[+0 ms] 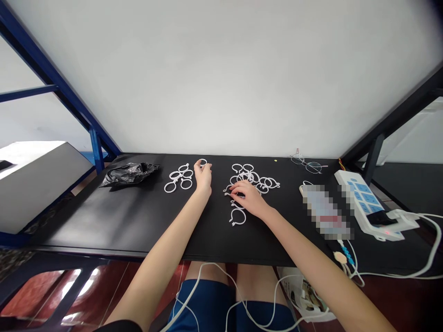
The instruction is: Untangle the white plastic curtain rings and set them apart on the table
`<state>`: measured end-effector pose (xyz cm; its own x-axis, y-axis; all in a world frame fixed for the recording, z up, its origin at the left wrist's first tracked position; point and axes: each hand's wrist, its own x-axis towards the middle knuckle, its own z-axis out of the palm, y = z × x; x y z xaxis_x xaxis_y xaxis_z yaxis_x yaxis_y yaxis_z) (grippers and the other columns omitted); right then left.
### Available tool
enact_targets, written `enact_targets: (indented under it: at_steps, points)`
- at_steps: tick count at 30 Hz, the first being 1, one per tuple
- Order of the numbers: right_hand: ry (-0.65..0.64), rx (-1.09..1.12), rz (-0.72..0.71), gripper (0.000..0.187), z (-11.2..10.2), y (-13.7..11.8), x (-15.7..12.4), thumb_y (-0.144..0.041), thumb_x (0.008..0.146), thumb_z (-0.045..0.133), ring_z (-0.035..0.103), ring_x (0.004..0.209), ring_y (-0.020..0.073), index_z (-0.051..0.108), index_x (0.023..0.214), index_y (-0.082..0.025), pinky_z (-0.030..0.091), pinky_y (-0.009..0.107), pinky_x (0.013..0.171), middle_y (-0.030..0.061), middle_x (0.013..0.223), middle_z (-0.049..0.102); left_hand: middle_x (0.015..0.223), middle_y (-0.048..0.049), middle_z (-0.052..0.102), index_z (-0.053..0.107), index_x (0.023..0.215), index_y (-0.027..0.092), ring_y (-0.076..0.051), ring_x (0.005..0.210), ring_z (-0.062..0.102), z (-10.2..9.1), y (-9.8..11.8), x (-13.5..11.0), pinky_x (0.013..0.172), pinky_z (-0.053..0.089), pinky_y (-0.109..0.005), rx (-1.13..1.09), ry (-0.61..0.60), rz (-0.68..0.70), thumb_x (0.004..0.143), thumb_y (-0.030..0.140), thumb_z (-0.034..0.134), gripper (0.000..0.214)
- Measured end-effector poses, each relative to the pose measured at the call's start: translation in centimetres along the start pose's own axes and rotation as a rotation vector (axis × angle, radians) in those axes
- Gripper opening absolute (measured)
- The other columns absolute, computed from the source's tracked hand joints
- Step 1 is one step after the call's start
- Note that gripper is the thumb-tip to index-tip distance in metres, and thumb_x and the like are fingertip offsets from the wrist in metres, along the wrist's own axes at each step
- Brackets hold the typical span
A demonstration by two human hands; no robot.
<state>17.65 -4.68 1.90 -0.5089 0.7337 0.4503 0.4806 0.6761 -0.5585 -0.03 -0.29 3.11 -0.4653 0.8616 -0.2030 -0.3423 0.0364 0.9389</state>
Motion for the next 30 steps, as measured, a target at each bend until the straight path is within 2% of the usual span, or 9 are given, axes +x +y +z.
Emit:
enact_targets:
  at_steps: [10,15,18,24,30]
  points:
    - [0.012,0.013,-0.013,0.013,0.2,0.1,0.0,-0.015,0.083,0.060,0.060,0.095,0.0226,0.067,0.075,-0.022,0.050,0.042,0.084,0.0052,0.090,0.070,0.126,-0.0059,0.049,0.054,0.102,0.023,-0.019,0.119,0.051,0.0,0.0,-0.1,0.095,0.048,-0.033,-0.012,-0.035,0.063,0.077,0.020,0.056,0.025]
    - [0.025,0.023,-0.009,0.012,0.3,0.2,-0.1,-0.015,0.084,0.061,0.060,0.092,0.0227,0.067,0.077,-0.022,0.050,0.042,0.084,0.0051,0.088,0.070,0.125,-0.0063,0.054,0.054,0.101,0.024,-0.019,0.115,0.054,0.0,-0.1,-0.2,0.087,0.051,-0.032,-0.022,-0.098,0.089,0.077,0.019,0.056,0.024]
    - [0.039,0.025,0.019,0.011,0.3,0.1,-0.1,-0.016,0.084,0.060,0.060,0.089,0.0220,0.067,0.077,-0.022,0.050,0.040,0.082,0.0046,0.084,0.069,0.118,-0.0071,0.061,0.052,0.101,0.022,-0.018,0.104,0.060,0.1,0.2,-0.5,0.082,0.051,-0.031,-0.024,-0.139,0.087,0.077,0.019,0.056,0.025]
    - [0.055,0.061,0.130,0.013,-0.2,-0.8,0.1,-0.019,0.086,0.057,0.061,0.082,0.0191,0.066,0.077,-0.022,0.050,0.035,0.077,0.0030,0.081,0.068,0.095,-0.0052,0.069,0.057,0.095,0.019,-0.014,0.080,0.063,0.4,0.6,-1.3,0.077,0.049,-0.029,0.073,-0.294,0.121,0.075,0.023,0.058,0.020]
    - [0.094,0.180,0.207,0.014,-0.6,-1.2,0.2,-0.026,0.088,0.056,0.063,0.082,0.0183,0.066,0.079,-0.022,0.049,0.034,0.078,0.0018,0.082,0.070,0.085,-0.0056,0.069,0.060,0.088,0.017,-0.014,0.074,0.062,0.8,0.4,-2.2,0.073,0.047,-0.028,0.187,-0.525,0.152,0.079,0.026,0.058,0.013]
